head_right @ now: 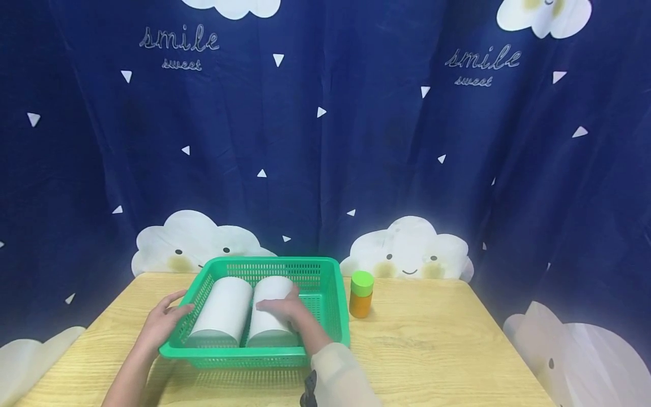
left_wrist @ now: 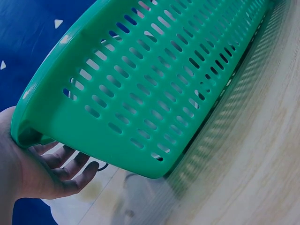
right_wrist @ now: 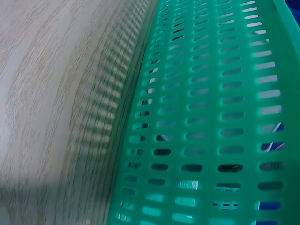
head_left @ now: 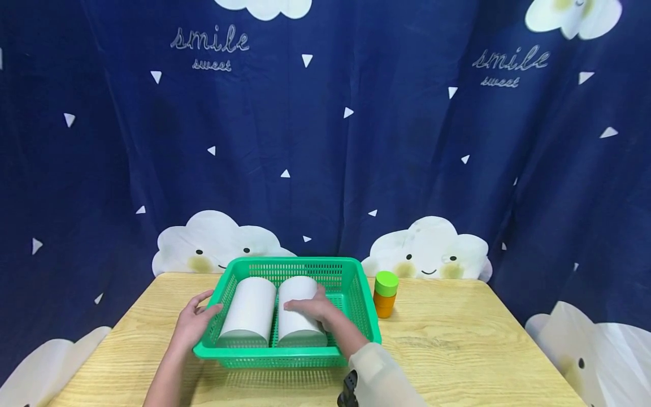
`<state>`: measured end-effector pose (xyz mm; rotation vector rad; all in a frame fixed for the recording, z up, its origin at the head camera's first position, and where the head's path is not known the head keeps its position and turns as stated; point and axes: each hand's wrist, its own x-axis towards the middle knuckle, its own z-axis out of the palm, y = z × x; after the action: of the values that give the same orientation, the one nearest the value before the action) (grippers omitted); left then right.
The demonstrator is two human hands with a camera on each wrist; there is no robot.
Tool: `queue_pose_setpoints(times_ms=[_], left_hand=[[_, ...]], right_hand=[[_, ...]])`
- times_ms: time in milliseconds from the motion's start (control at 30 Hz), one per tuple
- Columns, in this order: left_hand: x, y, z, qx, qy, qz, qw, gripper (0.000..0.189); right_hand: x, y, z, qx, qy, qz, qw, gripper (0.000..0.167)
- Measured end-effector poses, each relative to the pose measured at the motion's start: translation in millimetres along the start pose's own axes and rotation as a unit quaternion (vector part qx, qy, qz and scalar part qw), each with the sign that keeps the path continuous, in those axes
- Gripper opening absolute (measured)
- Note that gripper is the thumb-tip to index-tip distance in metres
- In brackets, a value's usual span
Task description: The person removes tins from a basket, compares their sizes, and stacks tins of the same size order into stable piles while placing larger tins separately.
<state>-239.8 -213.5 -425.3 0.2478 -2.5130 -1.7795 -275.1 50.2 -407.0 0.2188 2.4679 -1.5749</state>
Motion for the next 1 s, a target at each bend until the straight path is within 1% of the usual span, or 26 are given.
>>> queue_pose_setpoints(times_ms=[167, 433, 600, 833, 1000], left_hand=[[-0.1, -0.3, 0.0, 0.000, 0.000, 0.002, 1.0000, 0.059], [0.4, -0.2, 0.3, -0.002, 0.002, 0.003, 1.0000, 0.059], [-0.2, -0.6, -0.2, 0.004, -0.002, 0.004, 1.0000, 0.060], [0.0, -2.1, -0.5, -0.001, -0.005, -0.001, 1.0000, 0.062], [0.6, -1.4, -0.4, -0.002, -0.003, 0.004, 1.0000, 0.061]], right_hand=[[-0.7, 0.0, -3.9, 0.019, 0.002, -0.022, 0.9996, 0.111], [-1.9, -2.4, -13.6, 0.046, 0.002, -0.042, 0.9981, 0.108], [-7.8, -8.4, -21.0, 0.041, -0.004, -0.051, 0.9978, 0.109], [-15.1, -16.0, -32.7, 0.032, -0.016, -0.046, 0.9983, 0.107], [-20.7, -22.0, -44.0, 0.030, -0.029, -0.046, 0.9981, 0.107]])
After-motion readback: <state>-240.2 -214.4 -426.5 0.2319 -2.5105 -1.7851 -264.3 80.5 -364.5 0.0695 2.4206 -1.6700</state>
